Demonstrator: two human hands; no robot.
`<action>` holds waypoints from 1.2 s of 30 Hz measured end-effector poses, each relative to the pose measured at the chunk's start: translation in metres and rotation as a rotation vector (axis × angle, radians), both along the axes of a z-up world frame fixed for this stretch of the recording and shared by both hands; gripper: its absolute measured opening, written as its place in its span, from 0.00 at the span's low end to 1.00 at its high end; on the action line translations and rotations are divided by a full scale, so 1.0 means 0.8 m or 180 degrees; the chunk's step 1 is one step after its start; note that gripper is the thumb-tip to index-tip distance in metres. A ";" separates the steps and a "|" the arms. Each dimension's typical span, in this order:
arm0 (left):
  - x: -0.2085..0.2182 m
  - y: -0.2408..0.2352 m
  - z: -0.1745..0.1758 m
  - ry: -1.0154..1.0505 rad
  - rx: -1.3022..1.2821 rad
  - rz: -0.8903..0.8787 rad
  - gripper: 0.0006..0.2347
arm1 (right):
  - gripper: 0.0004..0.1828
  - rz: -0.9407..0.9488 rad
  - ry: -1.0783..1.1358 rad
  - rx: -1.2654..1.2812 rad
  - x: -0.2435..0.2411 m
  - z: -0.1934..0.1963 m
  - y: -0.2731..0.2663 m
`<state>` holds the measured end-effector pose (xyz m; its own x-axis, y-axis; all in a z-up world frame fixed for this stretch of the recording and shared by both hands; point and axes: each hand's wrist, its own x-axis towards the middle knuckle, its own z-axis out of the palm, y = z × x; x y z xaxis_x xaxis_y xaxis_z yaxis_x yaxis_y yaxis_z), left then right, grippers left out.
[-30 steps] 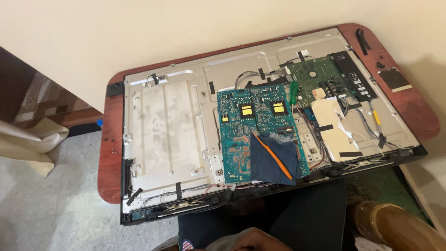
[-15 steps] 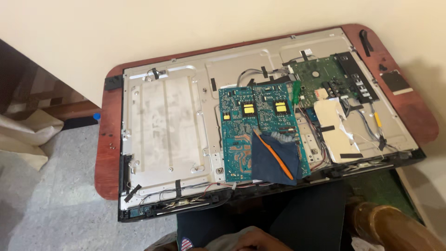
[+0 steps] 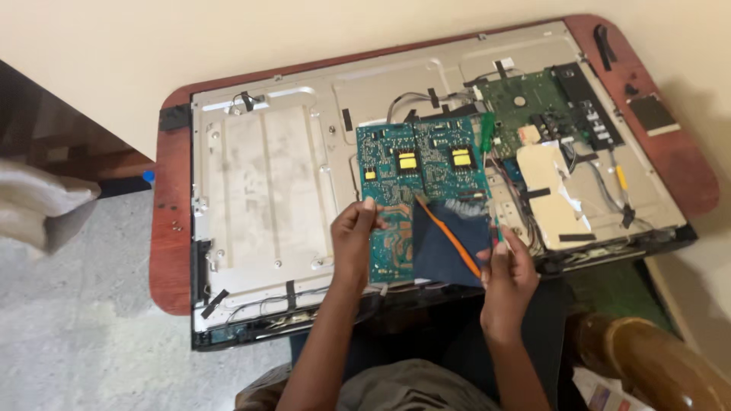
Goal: The person wipes the surface of a green circuit board with a blue cloth and uses an orange plastic tool to scrape or clean specific areas. The person also handles small white connectors and wires near the board.
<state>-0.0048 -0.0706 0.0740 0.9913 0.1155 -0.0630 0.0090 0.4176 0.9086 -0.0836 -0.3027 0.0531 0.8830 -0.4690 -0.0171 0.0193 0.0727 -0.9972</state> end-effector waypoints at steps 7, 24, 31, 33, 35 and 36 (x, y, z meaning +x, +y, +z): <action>-0.042 0.054 -0.062 0.0595 0.2044 0.0431 0.18 | 0.22 0.0730 0.0025 -0.1759 -0.017 -0.033 0.057; -0.065 0.060 -0.094 -0.0089 0.3715 0.0494 0.18 | 0.26 0.2156 0.1439 -0.2967 0.002 0.010 0.109; -0.064 0.059 -0.067 -0.0313 0.3097 0.0202 0.09 | 0.28 0.2405 0.1542 -0.3363 0.006 0.005 0.119; -0.062 0.057 -0.058 -0.0586 0.3201 0.0098 0.09 | 0.31 0.2492 0.1686 -0.3332 0.004 0.005 0.122; -0.061 0.054 -0.053 -0.0782 0.3484 -0.0013 0.11 | 0.33 0.2477 0.1612 -0.3355 0.001 0.000 0.125; -0.058 0.053 -0.052 -0.0853 0.3527 0.0013 0.11 | 0.33 0.2422 0.1451 -0.3390 0.003 -0.003 0.127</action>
<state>-0.0512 -0.0285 0.0323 0.9569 -0.0212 0.2895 -0.2406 -0.6162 0.7500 -0.0811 -0.2010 0.0504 0.9380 0.1514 -0.3118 -0.0203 -0.8740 -0.4855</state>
